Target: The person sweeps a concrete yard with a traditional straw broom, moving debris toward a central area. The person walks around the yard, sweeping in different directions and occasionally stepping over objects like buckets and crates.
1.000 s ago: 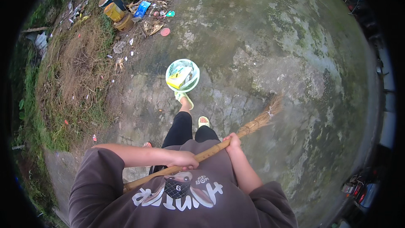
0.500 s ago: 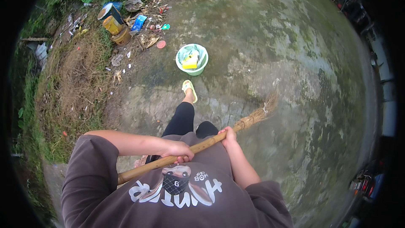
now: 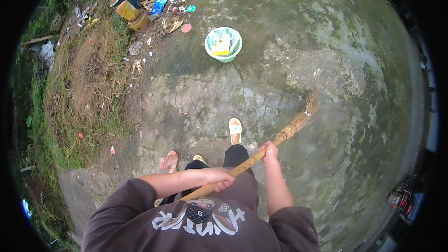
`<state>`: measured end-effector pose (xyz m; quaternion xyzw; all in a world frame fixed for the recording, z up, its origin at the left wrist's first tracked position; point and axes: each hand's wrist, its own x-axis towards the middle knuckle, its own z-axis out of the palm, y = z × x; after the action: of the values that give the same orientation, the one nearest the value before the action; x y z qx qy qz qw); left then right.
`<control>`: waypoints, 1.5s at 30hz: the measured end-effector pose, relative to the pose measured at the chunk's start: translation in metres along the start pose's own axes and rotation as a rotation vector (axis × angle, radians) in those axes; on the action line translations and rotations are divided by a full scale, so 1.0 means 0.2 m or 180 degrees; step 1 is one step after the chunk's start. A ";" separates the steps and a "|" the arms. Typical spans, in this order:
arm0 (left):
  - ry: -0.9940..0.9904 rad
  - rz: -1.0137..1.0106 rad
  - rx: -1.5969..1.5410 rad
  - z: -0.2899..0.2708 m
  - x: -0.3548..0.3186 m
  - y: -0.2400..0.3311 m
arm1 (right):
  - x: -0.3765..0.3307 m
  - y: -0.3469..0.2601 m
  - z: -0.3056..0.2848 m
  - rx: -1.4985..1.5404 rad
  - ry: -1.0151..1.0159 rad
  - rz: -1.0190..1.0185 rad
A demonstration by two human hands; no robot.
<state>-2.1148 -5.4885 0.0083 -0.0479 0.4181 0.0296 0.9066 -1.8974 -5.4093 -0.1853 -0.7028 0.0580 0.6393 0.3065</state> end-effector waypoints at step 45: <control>-0.0212 0.0105 0.0724 -0.19 0.54 -2.41 | -0.50 1.78 -1.74 -0.0066 0.0618 -0.0005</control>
<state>-2.0287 -5.9693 -0.0685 0.0632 0.3892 -0.0016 0.9190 -1.7837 -5.9031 -0.2207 -0.7647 0.0803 0.5685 0.2926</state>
